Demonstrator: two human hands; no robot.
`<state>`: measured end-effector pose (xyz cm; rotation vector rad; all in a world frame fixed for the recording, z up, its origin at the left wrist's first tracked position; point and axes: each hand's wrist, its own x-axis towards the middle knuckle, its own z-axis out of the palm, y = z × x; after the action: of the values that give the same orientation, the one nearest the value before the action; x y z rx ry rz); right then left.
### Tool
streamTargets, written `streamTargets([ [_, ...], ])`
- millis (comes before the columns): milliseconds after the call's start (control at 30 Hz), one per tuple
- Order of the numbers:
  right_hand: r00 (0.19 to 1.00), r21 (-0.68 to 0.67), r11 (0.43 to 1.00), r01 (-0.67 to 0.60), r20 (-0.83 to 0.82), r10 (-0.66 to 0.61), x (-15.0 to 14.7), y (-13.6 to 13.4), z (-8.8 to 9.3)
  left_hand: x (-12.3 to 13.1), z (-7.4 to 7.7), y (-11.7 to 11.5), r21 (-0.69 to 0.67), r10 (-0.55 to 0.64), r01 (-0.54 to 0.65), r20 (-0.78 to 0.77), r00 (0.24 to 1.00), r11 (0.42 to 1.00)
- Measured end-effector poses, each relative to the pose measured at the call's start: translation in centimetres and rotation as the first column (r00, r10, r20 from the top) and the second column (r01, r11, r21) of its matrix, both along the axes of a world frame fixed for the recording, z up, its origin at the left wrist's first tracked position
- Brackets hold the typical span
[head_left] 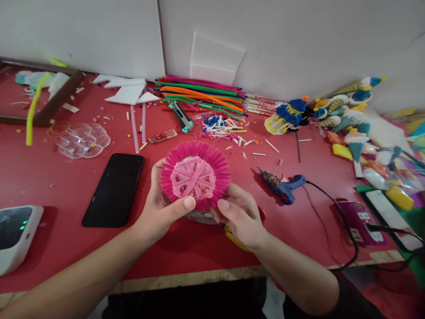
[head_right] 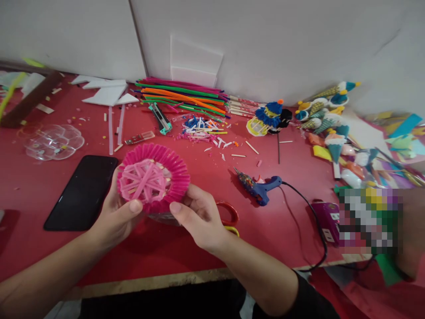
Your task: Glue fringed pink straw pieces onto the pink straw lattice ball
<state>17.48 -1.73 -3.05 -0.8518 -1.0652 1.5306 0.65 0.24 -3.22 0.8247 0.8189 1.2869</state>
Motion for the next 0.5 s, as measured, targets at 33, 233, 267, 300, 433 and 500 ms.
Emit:
streamTargets([
  [33, 1.0, -0.014, 1.0, -0.006, 0.003, 0.006, 0.12, -0.03, -0.19, 0.03, 0.05, 0.03, -0.003, 0.013, -0.013, -0.003, 1.0, 1.0],
  [233, 0.998, -0.046, 0.997, 0.062, -0.003, -0.062, -0.01, 0.13, -0.36, 0.15, 0.09, 0.14, -0.036, 0.045, -0.044, 0.019, 0.999, 0.998],
  [267, 0.997, -0.044, 0.996, 0.075, -0.002, -0.075, -0.1, 0.18, -0.3, 0.13, 0.05, 0.13, -0.035, 0.043, -0.042, 0.019, 0.999, 0.998],
  [300, 0.996, -0.041, 0.995, 0.087, -0.002, -0.088, -0.2, 0.22, -0.24, 0.11, -0.01, 0.12, -0.025, 0.043, -0.043, 0.016, 0.999, 0.999],
  [433, 0.994, -0.029, 0.994, 0.109, -0.021, -0.11, -0.43, 0.27, -0.13, 0.01, -0.3, 0.12, 0.027, 0.033, -0.034, 0.012, 0.999, 0.999],
  [500, 0.994, -0.012, 0.995, 0.1, -0.039, -0.1, -0.46, 0.24, -0.09, 0.0, -0.36, 0.11, 0.018, 0.027, -0.027, 0.024, 0.999, 0.999],
])
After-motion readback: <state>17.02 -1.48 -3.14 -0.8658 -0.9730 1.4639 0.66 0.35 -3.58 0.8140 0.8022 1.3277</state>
